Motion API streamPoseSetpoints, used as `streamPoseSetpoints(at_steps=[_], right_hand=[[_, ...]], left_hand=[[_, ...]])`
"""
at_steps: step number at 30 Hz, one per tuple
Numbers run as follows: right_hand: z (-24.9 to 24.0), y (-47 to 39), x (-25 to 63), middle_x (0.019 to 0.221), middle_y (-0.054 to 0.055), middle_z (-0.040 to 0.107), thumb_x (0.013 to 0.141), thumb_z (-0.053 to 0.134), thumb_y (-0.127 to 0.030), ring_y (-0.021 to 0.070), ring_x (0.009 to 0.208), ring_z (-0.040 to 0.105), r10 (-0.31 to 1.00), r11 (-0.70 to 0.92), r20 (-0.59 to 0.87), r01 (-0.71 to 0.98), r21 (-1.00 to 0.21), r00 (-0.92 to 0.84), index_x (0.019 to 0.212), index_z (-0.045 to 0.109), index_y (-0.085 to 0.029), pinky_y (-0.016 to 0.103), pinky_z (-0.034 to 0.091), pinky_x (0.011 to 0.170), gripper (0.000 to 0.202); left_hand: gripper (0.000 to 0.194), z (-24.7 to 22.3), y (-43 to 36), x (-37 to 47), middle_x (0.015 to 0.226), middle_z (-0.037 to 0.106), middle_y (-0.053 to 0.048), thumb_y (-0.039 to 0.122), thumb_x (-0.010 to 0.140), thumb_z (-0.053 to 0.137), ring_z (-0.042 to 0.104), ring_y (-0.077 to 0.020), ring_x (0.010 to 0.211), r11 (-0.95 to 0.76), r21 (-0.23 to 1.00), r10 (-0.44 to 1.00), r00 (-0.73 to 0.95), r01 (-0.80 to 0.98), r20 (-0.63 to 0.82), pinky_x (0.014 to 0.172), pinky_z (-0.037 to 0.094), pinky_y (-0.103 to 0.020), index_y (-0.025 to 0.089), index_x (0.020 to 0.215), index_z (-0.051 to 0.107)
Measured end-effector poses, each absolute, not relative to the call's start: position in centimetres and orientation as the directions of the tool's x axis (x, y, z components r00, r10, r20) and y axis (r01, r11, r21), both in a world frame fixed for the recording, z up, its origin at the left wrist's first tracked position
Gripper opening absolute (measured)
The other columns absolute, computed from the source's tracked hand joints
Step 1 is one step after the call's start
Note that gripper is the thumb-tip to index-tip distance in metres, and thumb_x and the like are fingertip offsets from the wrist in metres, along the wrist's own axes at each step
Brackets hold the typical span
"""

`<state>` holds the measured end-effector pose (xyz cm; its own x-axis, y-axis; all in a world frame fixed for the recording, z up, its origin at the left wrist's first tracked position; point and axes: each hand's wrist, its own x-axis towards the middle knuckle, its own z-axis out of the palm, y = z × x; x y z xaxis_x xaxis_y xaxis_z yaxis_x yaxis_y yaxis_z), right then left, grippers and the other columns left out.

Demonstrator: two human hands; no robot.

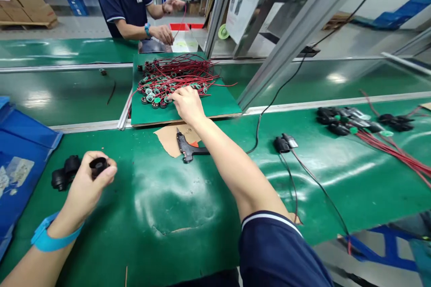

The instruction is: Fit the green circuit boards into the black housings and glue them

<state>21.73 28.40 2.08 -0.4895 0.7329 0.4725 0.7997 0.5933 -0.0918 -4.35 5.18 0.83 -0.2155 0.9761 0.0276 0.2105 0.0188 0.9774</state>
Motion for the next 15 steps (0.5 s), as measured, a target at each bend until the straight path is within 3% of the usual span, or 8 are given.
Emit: streamPoseSetpoints(at_steps=[4,8,12,15], right_hand=[[2.5,28.9,19.7,0.118,0.009,0.067,0.093,0.064,-0.025,0.0302,0.112,0.049,0.716,0.638,0.416,0.768,-0.064,-0.561,0.113,0.073,-0.024,0.043,0.035,0.093,0.022],[2.1,28.2,18.4,0.115,0.012,0.065,0.092,0.068,-0.036,0.0328,0.112,0.048,0.740,0.617,0.392,0.784,-0.072,-0.546,0.105,0.074,-0.021,0.046,0.036,0.094,0.021],[1.7,28.2,17.2,0.116,0.016,0.062,0.090,0.069,-0.029,0.0367,0.114,0.047,0.803,0.526,0.399,0.841,-0.123,-0.444,0.100,0.073,-0.018,0.052,0.038,0.096,0.016],[1.9,28.0,16.8,0.113,0.017,0.062,0.090,0.067,-0.026,0.0375,0.113,0.048,0.833,0.488,0.385,0.855,-0.173,-0.398,0.093,0.073,-0.018,0.053,0.039,0.095,0.010]], left_hand=[[0.037,0.6,4.8,-4.4,0.077,0.062,0.003,0.050,0.089,0.070,0.054,-0.0105,0.057,0.099,0.966,0.985,-0.163,0.238,-0.061,0.054,0.042,-0.023,0.023,0.092,0.045],[0.032,0.1,4.6,-3.9,0.094,0.067,-0.002,0.047,0.091,0.069,0.066,-0.0142,0.071,0.103,0.976,0.994,-0.048,0.192,-0.096,0.060,0.046,-0.025,0.022,0.097,0.049],[0.030,-0.1,4.7,-3.8,0.108,0.067,-0.004,0.047,0.096,0.064,0.067,-0.0167,0.085,0.074,0.977,0.997,-0.019,0.202,-0.071,0.071,0.050,-0.029,0.023,0.110,0.055],[0.027,0.2,4.6,-3.9,0.094,0.065,-0.001,0.046,0.097,0.062,0.061,-0.0141,0.079,0.073,0.962,0.997,-0.022,0.263,-0.070,0.071,0.047,-0.027,0.023,0.113,0.059]])
